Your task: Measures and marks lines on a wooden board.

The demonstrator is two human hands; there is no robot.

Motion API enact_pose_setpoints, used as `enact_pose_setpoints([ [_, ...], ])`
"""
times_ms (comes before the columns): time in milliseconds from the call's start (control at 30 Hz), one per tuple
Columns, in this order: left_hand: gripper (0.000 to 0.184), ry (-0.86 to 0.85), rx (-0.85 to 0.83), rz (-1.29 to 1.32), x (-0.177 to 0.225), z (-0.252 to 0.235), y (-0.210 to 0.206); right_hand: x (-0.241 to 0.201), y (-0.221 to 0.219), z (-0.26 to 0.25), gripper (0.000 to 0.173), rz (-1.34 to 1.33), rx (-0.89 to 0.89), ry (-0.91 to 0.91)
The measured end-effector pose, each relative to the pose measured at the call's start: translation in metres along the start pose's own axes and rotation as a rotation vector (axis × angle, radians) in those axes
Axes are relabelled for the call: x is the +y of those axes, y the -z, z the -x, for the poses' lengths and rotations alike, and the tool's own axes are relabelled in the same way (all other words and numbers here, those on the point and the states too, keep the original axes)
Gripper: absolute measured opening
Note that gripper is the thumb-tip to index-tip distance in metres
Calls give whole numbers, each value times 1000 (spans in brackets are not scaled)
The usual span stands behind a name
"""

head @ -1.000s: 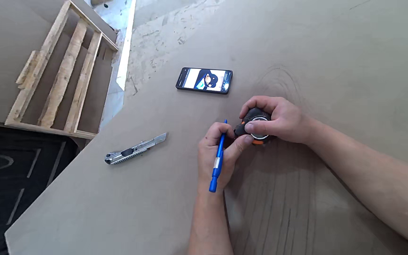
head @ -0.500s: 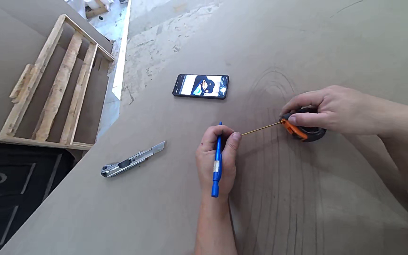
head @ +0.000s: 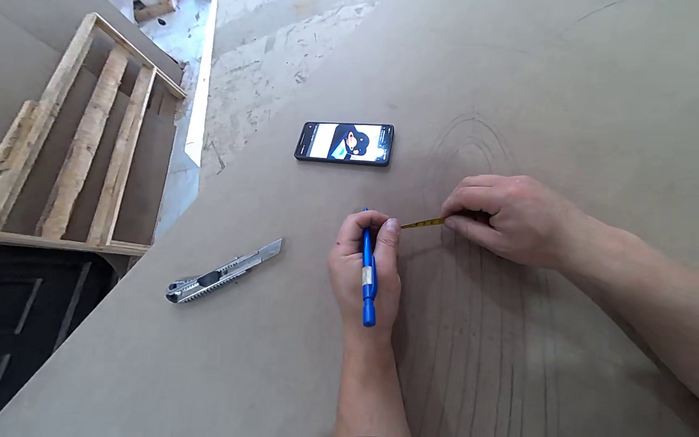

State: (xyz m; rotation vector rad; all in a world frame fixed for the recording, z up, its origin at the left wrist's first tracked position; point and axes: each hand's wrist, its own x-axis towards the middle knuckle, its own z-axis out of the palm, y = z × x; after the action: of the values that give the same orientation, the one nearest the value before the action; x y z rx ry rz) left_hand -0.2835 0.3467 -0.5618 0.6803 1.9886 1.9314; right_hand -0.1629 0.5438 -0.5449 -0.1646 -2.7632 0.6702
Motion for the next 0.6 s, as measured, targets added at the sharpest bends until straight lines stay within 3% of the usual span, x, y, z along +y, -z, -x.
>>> enact_pose_setpoints([
  [200,9,29,21,-11,3,0,2,2,5,1,11,-11,-74,-42],
  [433,10,29,317,184,4,-5,10,23,19,-2,7,-67,23,-296],
  [600,16,36,294,169,3,-5,9,23,19,-1,5,-61,6,-287],
])
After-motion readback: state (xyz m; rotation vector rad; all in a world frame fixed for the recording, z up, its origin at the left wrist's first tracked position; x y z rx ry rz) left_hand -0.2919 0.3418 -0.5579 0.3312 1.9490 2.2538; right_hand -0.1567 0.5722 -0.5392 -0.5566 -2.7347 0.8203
